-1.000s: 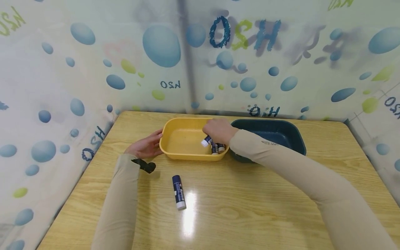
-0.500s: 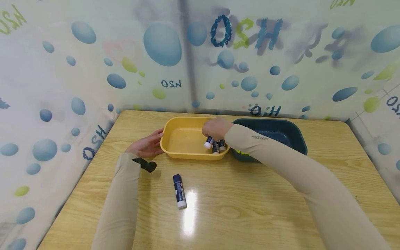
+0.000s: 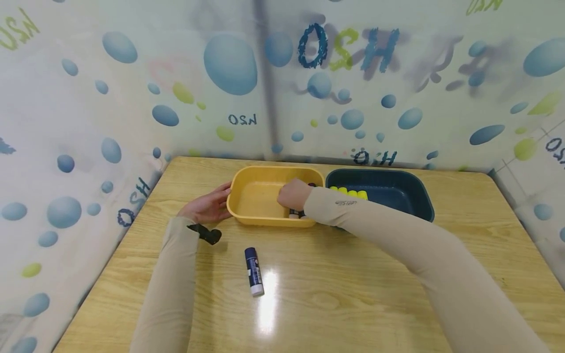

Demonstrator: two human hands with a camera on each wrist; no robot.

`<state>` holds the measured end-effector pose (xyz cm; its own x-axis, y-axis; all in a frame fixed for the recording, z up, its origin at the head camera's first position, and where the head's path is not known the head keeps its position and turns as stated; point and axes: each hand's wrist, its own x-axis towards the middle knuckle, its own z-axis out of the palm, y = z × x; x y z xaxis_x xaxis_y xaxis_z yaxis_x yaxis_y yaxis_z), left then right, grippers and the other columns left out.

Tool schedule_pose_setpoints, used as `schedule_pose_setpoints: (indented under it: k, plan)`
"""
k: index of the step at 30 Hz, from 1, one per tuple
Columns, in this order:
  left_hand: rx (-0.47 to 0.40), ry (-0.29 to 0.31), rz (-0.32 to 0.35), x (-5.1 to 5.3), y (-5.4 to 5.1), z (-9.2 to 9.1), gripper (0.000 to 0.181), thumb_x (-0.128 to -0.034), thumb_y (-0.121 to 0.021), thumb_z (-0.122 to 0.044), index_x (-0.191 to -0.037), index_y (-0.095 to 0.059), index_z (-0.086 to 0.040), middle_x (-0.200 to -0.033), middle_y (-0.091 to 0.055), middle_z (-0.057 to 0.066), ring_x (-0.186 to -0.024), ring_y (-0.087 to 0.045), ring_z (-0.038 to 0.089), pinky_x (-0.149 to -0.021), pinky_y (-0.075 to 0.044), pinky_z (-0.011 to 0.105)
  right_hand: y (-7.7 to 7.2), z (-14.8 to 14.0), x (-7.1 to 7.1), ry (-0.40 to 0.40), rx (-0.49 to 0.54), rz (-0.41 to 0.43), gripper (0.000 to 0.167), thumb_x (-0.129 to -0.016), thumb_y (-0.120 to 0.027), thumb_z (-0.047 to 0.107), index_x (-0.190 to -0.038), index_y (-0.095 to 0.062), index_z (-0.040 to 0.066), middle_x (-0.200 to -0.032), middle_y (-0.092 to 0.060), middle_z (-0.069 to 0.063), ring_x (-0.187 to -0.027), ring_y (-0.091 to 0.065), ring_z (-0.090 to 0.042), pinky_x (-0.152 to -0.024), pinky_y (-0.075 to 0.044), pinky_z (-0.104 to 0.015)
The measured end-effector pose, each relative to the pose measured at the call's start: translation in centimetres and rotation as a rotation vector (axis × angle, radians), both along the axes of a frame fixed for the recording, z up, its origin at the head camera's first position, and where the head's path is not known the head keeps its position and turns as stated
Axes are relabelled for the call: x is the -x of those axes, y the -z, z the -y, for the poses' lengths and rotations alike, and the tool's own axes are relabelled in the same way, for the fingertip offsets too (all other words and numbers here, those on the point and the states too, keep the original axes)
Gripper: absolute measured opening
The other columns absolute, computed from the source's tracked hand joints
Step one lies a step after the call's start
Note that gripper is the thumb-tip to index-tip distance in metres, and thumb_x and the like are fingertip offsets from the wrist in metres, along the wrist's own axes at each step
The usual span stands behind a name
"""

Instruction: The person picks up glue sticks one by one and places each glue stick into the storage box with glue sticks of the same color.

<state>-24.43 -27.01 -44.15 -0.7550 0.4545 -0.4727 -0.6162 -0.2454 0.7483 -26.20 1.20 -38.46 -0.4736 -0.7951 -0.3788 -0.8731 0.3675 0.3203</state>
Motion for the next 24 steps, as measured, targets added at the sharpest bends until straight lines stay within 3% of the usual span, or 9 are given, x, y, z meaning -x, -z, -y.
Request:
schedule_pose_setpoints:
  k: [4,11,20,24]
  plan:
    - [0.01,-0.003,-0.003,-0.1,0.1,0.0,0.056,-0.1052,-0.042,-0.026,-0.155,-0.018,-0.032,-0.154,-0.021,0.005,-0.127,-0.037,0.019,-0.102,-0.04,0.039,0.3,0.6,-0.2,0.005,-0.038,0.023,0.014,-0.097,-0.058,0.006,-0.092,-0.07,0.011,-0.081,-0.062,-0.003,-0.063,-0.041,-0.012,-0.056,-0.037,-0.025]
    - [-0.001,-0.004,-0.012,-0.1,0.2,0.0,0.056,-0.1054,-0.041,-0.025,-0.155,-0.017,-0.03,-0.155,-0.019,0.005,-0.132,-0.032,0.021,-0.097,-0.045,0.038,0.4,0.4,0.0,0.003,-0.02,0.08,0.01,-0.094,-0.061,0.006,-0.088,-0.066,0.012,-0.082,-0.061,-0.004,-0.065,-0.041,-0.014,-0.056,-0.033,-0.025]
    - [0.012,-0.009,-0.016,0.0,0.2,0.1,0.056,-0.1058,-0.04,-0.025,-0.156,-0.015,-0.029,-0.156,-0.016,0.005,-0.132,-0.03,0.022,-0.095,-0.046,0.038,-1.2,0.2,-0.4,0.037,0.068,0.088,0.014,-0.094,-0.06,0.001,-0.099,-0.069,0.01,-0.095,-0.066,-0.007,-0.072,-0.051,-0.016,-0.065,-0.048,-0.028]
    - [0.01,-0.002,-0.016,-0.1,0.2,0.0,0.056,-0.106,-0.04,-0.025,-0.156,-0.015,-0.029,-0.156,-0.016,0.005,-0.131,-0.031,0.022,-0.096,-0.046,0.038,-2.4,0.3,-1.0,0.031,0.109,0.068,0.015,-0.095,-0.059,0.001,-0.102,-0.069,0.011,-0.095,-0.066,-0.005,-0.073,-0.051,-0.016,-0.067,-0.049,-0.028]
